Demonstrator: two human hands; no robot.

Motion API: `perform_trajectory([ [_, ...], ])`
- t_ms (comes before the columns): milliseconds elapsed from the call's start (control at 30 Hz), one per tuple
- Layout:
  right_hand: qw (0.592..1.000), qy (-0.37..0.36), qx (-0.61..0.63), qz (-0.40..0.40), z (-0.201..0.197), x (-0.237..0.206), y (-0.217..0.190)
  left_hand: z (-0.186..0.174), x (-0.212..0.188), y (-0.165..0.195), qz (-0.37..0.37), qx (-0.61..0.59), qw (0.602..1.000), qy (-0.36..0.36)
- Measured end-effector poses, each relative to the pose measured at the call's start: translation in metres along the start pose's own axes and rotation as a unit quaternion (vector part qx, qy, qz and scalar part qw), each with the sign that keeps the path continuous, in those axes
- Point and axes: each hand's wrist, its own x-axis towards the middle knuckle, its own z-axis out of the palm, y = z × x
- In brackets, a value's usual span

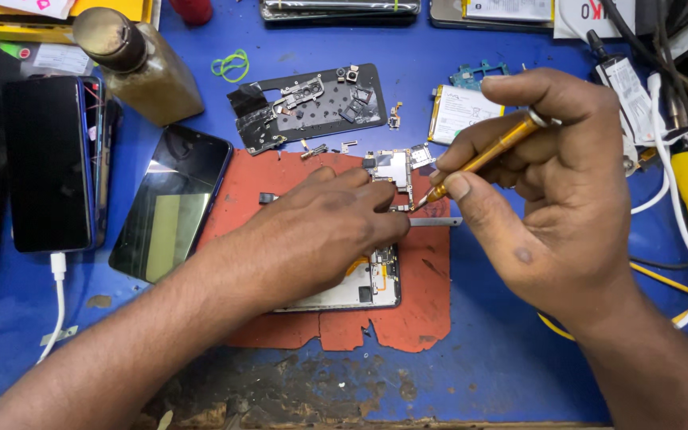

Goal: The person disassembles a smartphone on a cluttered workbench, using a screwdriver and tweezers to remove screws and separate internal components. They handle the motherboard, battery, and screen assembly, then reassemble the phone and test it by powering it on.

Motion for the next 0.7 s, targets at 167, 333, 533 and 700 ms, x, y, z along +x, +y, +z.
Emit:
perform_trajectory([
  [167,0.999,-0.017,-0.037,-0.001,0.003,0.001,0.002,0.006,0.000,0.004,-0.015,0.021,0.999,0.027],
  [333,0.999,-0.002,-0.009,0.031,0.005,0.001,0.007,0.012,-0.004,0.001,-0.031,-0.009,0.998,0.047],
  [533,0.998,0.051,-0.021,0.018,-0.002,0.000,0.006,0.008,-0.014,-0.007,0.014,-0.033,0.996,0.085],
  [700,0.999,0.045,-0.021,0.001,-0.006,0.002,0.012,0.007,-0.015,-0.005,0.021,-0.028,0.998,0.052],
])
